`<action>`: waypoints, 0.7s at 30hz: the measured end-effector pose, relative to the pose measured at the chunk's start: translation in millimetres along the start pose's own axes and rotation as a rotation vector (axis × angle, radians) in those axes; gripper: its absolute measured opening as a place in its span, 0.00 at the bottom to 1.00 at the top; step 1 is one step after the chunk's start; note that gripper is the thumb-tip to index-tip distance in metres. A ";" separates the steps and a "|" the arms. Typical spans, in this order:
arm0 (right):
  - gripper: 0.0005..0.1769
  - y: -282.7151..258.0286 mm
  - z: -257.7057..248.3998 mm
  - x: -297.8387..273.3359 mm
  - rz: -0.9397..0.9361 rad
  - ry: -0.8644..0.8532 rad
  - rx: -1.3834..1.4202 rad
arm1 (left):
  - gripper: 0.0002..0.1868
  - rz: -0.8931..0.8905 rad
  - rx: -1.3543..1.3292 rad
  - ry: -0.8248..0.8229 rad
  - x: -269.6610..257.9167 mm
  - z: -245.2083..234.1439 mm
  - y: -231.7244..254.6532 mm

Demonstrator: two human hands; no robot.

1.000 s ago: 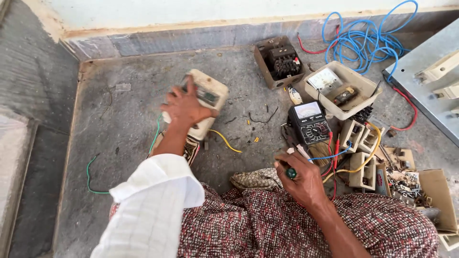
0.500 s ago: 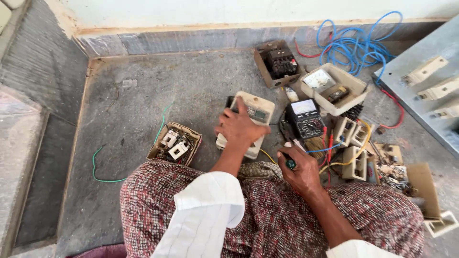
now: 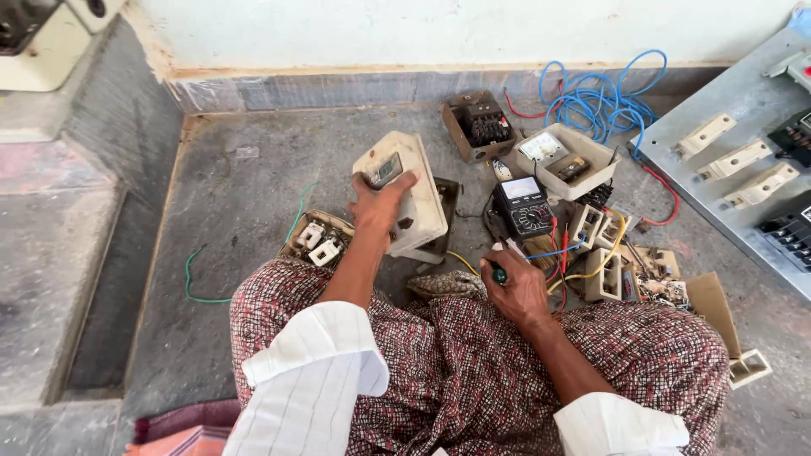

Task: The person disassembles and reassembles electrical switch components by hand, placing the mechanism into a metal enclosure and tightening screws with a screwdriver.

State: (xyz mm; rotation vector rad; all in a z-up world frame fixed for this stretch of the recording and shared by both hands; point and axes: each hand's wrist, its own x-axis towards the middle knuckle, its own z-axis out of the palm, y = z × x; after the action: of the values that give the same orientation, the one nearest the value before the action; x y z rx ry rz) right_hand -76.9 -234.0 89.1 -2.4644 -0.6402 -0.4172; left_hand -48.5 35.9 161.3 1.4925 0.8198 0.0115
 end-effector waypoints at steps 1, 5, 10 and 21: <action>0.12 -5.2 -1.5 -0.8 -0.016 0.012 0.009 | 0.73 0.012 -0.029 0.001 -4.6 -2.9 -1.3; 0.11 -16.1 -9.2 2.3 0.131 -0.064 0.088 | 0.72 -0.062 -0.032 0.016 -23.9 -1.8 5.1; 0.11 -27.5 -26.3 8.2 0.118 0.158 0.224 | 0.70 -0.058 -0.015 0.079 -26.8 8.7 25.3; 0.12 -22.6 -13.8 19.5 0.081 0.100 0.253 | 0.66 0.036 0.515 0.284 32.4 -29.9 30.6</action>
State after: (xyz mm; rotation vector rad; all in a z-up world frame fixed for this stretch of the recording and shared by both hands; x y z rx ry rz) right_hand -74.5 -218.7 118.1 -2.2066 -0.5156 -0.3981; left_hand -24.7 81.4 176.7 2.0218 1.0774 0.0434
